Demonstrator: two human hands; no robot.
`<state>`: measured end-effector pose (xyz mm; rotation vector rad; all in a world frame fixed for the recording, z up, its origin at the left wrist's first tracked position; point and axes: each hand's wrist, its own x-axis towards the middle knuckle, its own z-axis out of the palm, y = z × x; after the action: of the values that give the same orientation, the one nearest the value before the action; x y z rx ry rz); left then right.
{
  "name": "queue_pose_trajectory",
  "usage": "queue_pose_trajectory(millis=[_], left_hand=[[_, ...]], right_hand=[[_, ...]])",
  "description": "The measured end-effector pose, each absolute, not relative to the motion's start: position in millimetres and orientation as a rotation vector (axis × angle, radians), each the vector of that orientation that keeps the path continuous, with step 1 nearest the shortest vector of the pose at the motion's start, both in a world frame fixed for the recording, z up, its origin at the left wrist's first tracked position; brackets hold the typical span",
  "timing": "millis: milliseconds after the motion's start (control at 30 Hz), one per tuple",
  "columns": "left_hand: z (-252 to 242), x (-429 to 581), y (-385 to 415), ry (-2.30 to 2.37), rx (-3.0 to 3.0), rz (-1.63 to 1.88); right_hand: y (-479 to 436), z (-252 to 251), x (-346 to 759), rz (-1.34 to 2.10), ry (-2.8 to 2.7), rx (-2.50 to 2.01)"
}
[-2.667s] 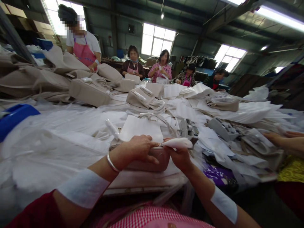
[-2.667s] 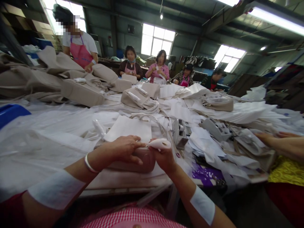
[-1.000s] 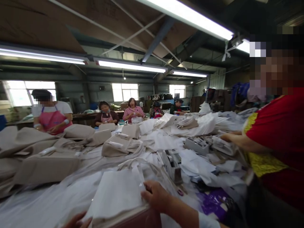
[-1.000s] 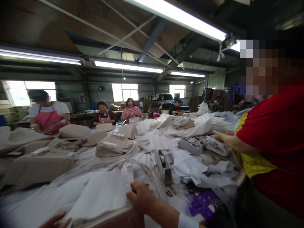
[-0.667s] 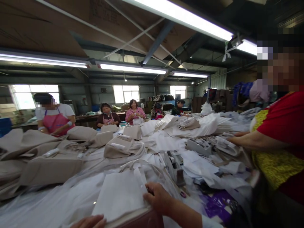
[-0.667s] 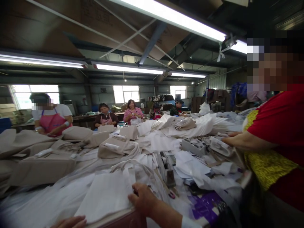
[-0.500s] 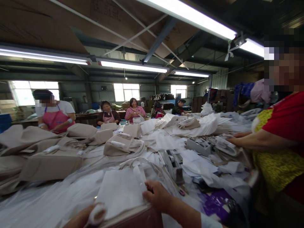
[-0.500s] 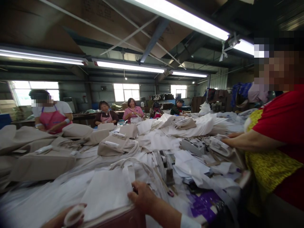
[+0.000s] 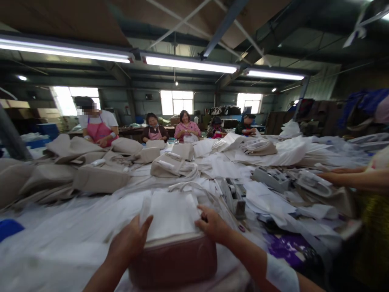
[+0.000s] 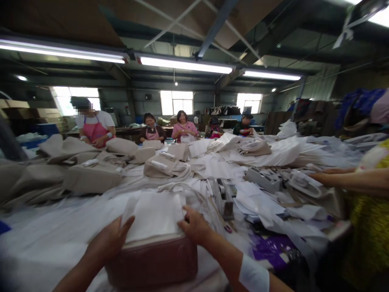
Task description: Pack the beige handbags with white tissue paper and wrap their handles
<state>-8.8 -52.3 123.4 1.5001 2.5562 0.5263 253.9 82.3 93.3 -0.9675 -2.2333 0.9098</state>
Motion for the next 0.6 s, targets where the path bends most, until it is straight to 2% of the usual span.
queue_pose_trajectory(millis=[133,267,333,400,500,600], left_hand=[[125.1,-3.8,-50.5,2.629,1.433,0.424],[121.2,3.0,-61.3,2.712,1.779,0.738],[118.7,7.9,-69.3,2.569,2.103,0.806],[117.2,12.8,-74.5,2.364,2.274,0.634],[122.2,17.3,-75.3,2.237,2.206,0.398],[136.4,19.1,-71.3,2.238,2.198,0.356]], right_hand=[[79.9,102.8,258.7,0.771,-2.374,-0.873],[83.2,102.4,269.0,0.667,-2.480,-0.701],[85.6,99.6,271.6,0.701,-2.541,-0.615],[88.9,97.5,271.6,0.749,-2.597,-0.521],[99.6,98.2,271.1,0.766,-2.563,-0.506],[120.9,102.8,277.3,0.621,-2.481,-0.826]])
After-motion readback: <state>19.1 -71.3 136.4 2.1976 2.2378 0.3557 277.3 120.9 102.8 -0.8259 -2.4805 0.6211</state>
